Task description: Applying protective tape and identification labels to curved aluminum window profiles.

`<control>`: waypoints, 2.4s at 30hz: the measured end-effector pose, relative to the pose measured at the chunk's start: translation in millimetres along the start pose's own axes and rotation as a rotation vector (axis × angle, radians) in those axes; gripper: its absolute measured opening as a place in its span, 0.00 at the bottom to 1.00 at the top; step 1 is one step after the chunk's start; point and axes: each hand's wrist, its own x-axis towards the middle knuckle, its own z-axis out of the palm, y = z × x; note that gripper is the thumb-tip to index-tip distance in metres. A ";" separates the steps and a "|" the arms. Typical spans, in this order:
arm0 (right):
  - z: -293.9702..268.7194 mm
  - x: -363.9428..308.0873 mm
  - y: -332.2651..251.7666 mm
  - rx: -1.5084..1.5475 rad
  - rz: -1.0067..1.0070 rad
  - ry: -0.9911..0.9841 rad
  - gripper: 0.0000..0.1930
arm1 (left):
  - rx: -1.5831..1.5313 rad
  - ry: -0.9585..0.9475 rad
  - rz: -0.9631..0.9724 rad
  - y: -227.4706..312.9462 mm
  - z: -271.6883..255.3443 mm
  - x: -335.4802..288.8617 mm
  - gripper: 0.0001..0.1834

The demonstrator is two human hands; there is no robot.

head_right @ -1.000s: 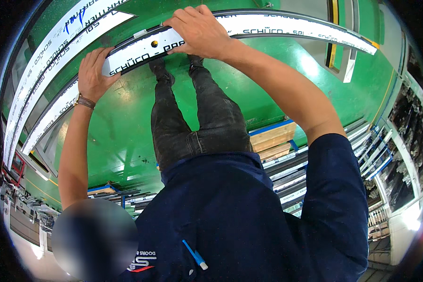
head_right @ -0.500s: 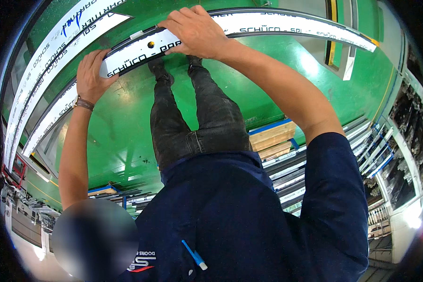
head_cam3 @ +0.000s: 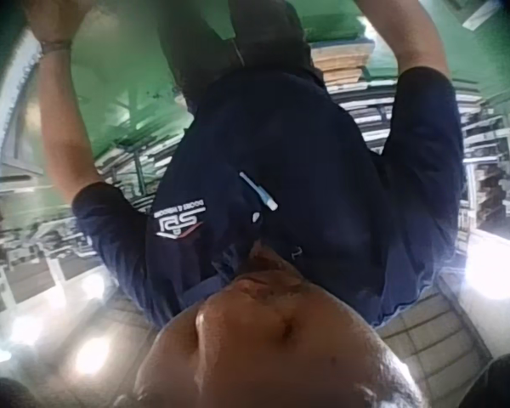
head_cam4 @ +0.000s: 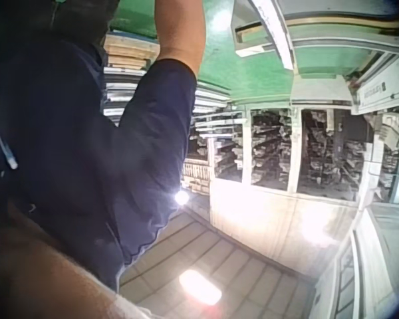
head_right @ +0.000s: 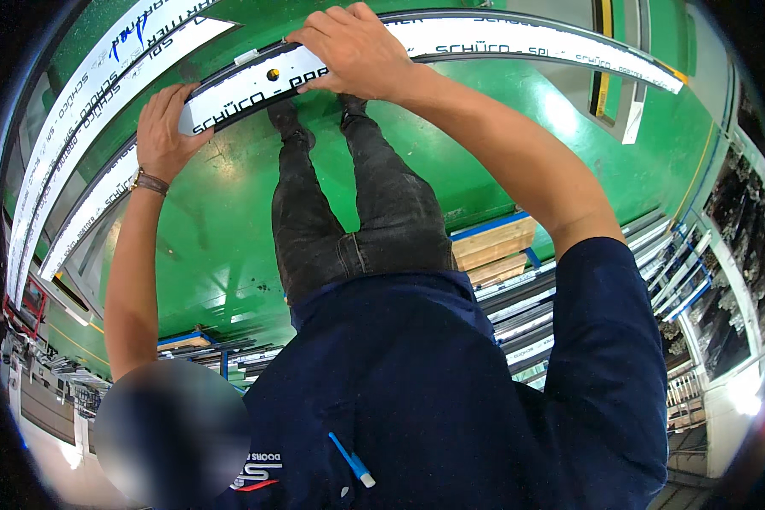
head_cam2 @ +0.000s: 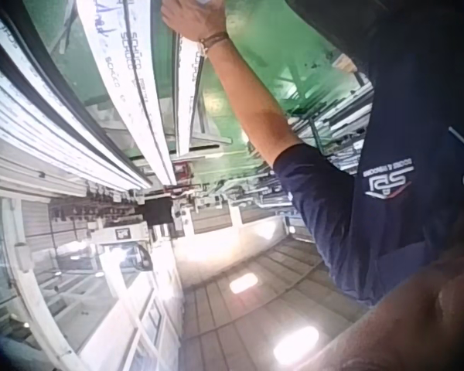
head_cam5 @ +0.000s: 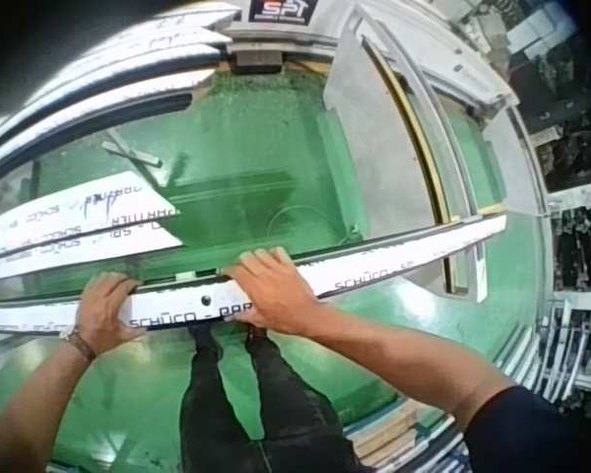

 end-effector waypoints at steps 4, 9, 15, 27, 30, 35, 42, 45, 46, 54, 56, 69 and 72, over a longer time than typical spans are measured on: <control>0.5 -0.4 -0.4 0.014 0.028 -0.012 0.38 | -0.001 0.031 0.039 -1.9 1.0 0.6 0.40; 1.5 -1.1 0.1 0.028 0.029 0.007 0.38 | -0.003 0.044 0.043 -1.4 1.6 0.2 0.40; 3.6 -1.9 1.3 0.038 0.045 -0.011 0.38 | 0.009 0.057 0.037 -0.8 1.5 0.2 0.39; 1.0 -1.3 0.2 0.016 0.037 -0.021 0.38 | -0.009 0.005 0.008 -2.0 1.4 -1.2 0.42; 0.7 -1.0 0.0 0.010 0.052 -0.047 0.38 | -0.010 0.021 0.025 -2.4 1.9 -0.7 0.41; 0.8 -1.1 -0.2 0.026 0.065 -0.053 0.37 | 0.014 0.070 0.051 -1.8 2.1 -0.1 0.39; 1.4 -1.5 -0.5 -0.004 0.041 -0.013 0.37 | 0.008 0.063 0.047 -1.7 2.2 -0.2 0.39; 0.9 -1.8 -0.3 -0.006 0.048 -0.041 0.38 | 0.010 0.056 0.041 -1.5 1.9 -0.6 0.39; 0.9 -1.6 -0.3 -0.005 0.046 -0.039 0.38 | 0.011 0.054 0.040 -1.6 1.9 -0.7 0.39; -1.2 -0.5 -1.9 -0.006 0.069 -0.061 0.38 | 0.017 0.053 0.044 -2.7 2.7 -0.5 0.39; -3.0 -0.2 -4.0 -0.002 0.071 -0.054 0.38 | 0.020 0.054 0.042 -2.6 2.5 -0.1 0.39; -5.1 -71.3 -23.1 0.404 0.514 0.519 0.19 | 0.010 0.050 0.043 -1.5 1.5 1.0 0.38; 6.8 -97.9 -37.1 0.705 0.905 0.581 0.13 | 0.007 0.063 0.041 -0.6 1.7 2.3 0.38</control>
